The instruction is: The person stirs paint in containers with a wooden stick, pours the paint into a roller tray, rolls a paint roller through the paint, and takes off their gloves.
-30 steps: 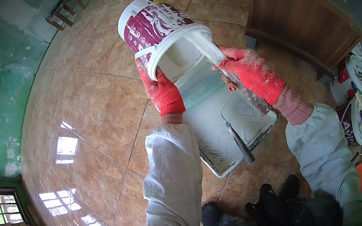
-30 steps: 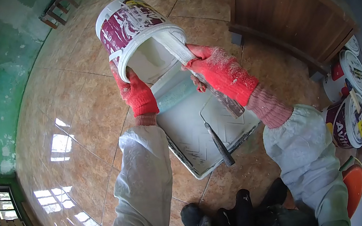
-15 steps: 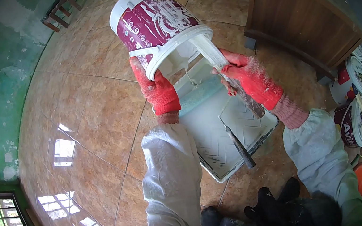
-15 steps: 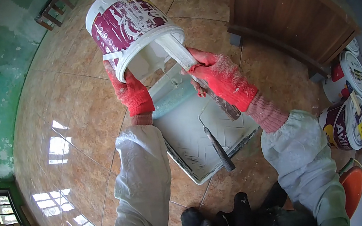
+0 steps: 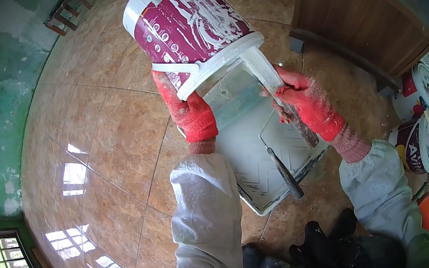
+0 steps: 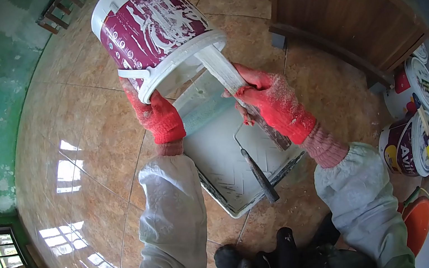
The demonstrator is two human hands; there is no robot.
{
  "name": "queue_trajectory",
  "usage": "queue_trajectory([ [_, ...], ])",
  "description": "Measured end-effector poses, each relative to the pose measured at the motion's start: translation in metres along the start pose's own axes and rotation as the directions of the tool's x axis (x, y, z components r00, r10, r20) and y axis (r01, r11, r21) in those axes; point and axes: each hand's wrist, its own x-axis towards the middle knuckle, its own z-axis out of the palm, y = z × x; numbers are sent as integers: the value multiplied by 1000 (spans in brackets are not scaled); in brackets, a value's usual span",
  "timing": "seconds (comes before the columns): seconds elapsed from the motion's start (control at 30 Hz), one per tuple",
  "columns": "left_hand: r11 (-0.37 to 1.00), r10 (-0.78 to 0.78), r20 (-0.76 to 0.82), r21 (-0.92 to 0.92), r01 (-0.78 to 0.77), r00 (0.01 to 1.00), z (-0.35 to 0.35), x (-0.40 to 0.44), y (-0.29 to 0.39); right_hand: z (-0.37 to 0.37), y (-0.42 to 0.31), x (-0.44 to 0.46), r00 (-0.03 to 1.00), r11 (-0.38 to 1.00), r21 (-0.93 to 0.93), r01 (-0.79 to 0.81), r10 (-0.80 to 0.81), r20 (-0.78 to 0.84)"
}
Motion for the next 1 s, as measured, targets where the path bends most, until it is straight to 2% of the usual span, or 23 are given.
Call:
queue_trajectory([
  [0.03,999,4,6,47,-4,1000,-1,-2,1,-1,1,-2,1000,1000,1,-3,3,0],
  [0.17,998,52,17,23,-52,998,0,-8,5,-4,5,-8,1000,1000,8,-1,1,-3],
  [0.33,988,77,29,135,-80,997,-1,-11,8,-5,9,-15,1000,1000,10,19,-19,-24],
  [0.47,986,108,25,124,-110,994,1,-11,13,-6,6,-18,1000,1000,-2,5,-6,-31],
  [0.53,994,93,-30,-48,-94,995,3,-13,14,-6,6,-19,996,992,-117,53,-61,-68],
  [0.57,994,93,-30,-47,-95,995,5,-13,14,-8,8,-20,996,992,-116,54,-62,-68],
  [0.63,980,83,-125,-171,-104,989,7,-13,15,-11,13,-22,983,935,-351,60,-117,-144],
  [0.67,980,83,-126,-170,-104,989,6,-13,16,-11,13,-22,983,935,-351,59,-116,-143],
  [0.73,961,35,-121,-270,-67,992,5,-13,21,-11,8,-24,943,673,-718,175,-326,-76],
  [0.77,961,35,-121,-270,-66,992,4,-13,22,-9,7,-25,943,673,-719,174,-325,-76],
  [0.83,972,89,-110,-208,-110,990,4,-13,23,-5,6,-29,902,470,-850,238,-432,14],
  [0.87,972,87,-109,-210,-109,990,4,-14,22,-6,11,-31,902,470,-851,236,-431,13],
  [0.93,966,8,-158,-255,-49,987,7,-12,27,-9,20,-38,930,209,-974,89,-367,6],
  [1.0,953,9,-171,-297,-60,985,8,-10,25,-5,11,-56,948,193,-980,51,-317,-13],
])
